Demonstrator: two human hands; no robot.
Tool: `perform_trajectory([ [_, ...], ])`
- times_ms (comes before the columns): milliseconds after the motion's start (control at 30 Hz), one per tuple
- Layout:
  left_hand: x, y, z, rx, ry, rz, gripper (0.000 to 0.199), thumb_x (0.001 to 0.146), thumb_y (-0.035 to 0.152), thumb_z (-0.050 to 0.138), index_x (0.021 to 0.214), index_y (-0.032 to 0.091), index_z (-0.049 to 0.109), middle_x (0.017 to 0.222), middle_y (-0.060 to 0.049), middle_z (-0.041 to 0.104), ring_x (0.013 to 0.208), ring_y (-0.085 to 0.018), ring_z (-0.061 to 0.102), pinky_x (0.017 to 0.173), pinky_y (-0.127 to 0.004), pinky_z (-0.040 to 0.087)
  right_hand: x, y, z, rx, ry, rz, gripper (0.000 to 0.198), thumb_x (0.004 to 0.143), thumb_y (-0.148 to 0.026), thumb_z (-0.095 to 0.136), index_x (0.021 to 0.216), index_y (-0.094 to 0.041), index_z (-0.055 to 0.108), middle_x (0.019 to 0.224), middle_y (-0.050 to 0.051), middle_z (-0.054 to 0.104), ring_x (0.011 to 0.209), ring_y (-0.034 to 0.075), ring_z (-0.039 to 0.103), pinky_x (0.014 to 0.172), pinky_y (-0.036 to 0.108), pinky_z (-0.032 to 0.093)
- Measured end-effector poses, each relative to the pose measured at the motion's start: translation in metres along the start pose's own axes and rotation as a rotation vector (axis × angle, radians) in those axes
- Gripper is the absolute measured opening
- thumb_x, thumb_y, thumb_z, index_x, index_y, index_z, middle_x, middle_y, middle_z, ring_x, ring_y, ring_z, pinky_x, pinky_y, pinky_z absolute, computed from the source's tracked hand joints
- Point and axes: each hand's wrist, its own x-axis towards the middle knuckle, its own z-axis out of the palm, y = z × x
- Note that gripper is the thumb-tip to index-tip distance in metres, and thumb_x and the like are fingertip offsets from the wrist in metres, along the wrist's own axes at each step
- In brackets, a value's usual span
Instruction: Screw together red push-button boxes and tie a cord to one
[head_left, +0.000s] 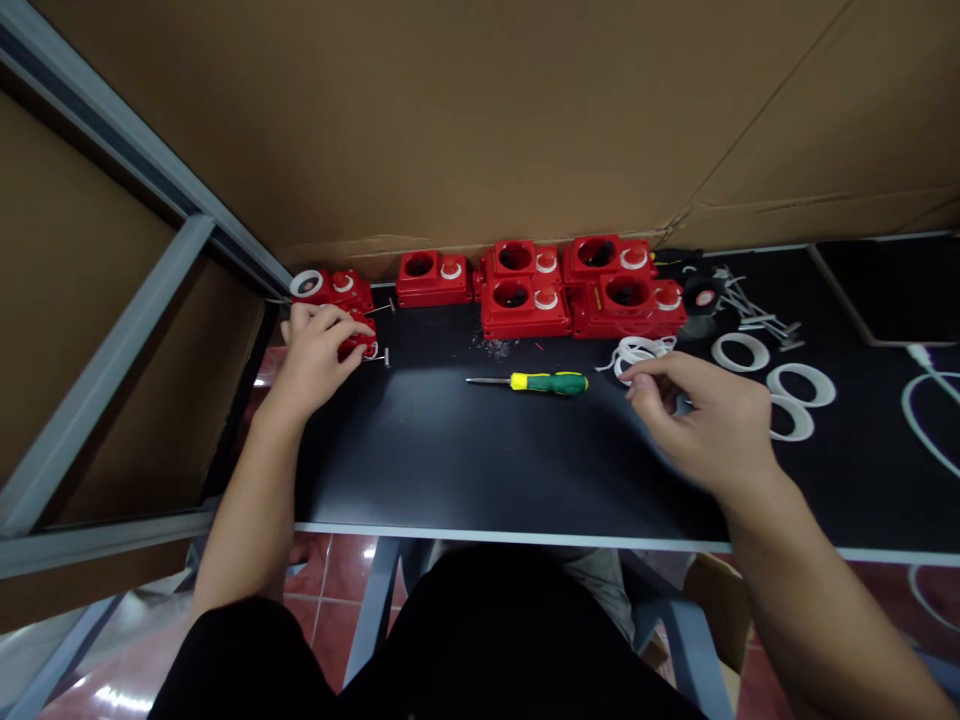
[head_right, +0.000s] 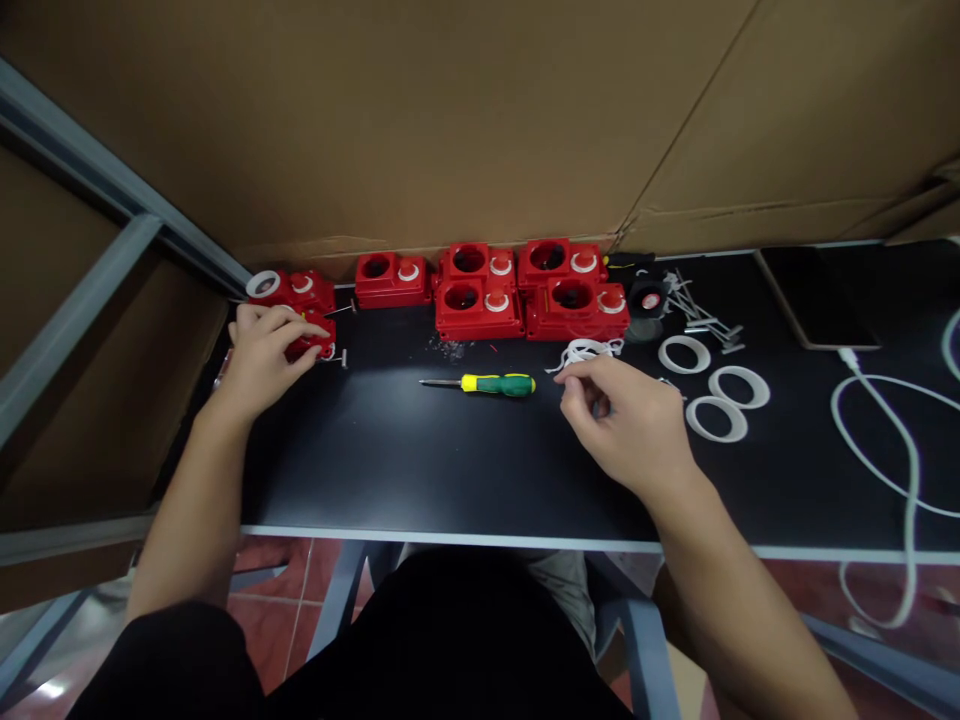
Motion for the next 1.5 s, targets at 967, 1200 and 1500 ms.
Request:
perform_trajectory([
  [967, -0.004, 0.044, -0.026, -0.419, -0.224, 0.169, 0.038, 0.110, 0.048, 0.064, 0.080, 0.027, 0.068, 0.076, -0.002, 0.074, 0.069, -0.021, 0.069, 0.072, -0.032, 0.053, 0.006, 0.006, 0.004, 0.003, -0.030, 0.121, 0.024, 0.104, -0.021, 0.062, 0.103, -0.023, 0.085, 0.084, 0.003, 0.081, 0.062, 0.014, 0.062, 0.067, 0.029, 0.050],
  [1200, -0.003, 0.063, -0.013, -0.466, -0.156, 0.372, 0.021, 0.103, 0.027, 0.060, 0.083, 0.027, 0.054, 0.078, 0.001, 0.066, 0.069, -0.018, 0.063, 0.072, -0.030, 0.052, 0.015, 0.006, -0.001, -0.008, -0.076, 0.166, 0.028, 0.108, -0.021, 0.057, 0.109, -0.021, 0.085, 0.094, 0.005, 0.084, 0.072, 0.016, 0.066, 0.075, 0.029, 0.050],
  [1500, 0.009, 0.091, -0.019, -0.409, -0.136, 0.661, 0.023, 0.108, 0.013, 0.064, 0.088, 0.024, 0.061, 0.093, -0.002, 0.074, 0.084, -0.018, 0.071, 0.082, -0.029, 0.056, -0.038, -0.022, -0.017, -0.003, -0.285, 0.142, 0.018, 0.111, -0.019, 0.064, 0.099, -0.020, 0.077, 0.094, 0.002, 0.081, 0.073, 0.013, 0.064, 0.071, 0.029, 0.035],
])
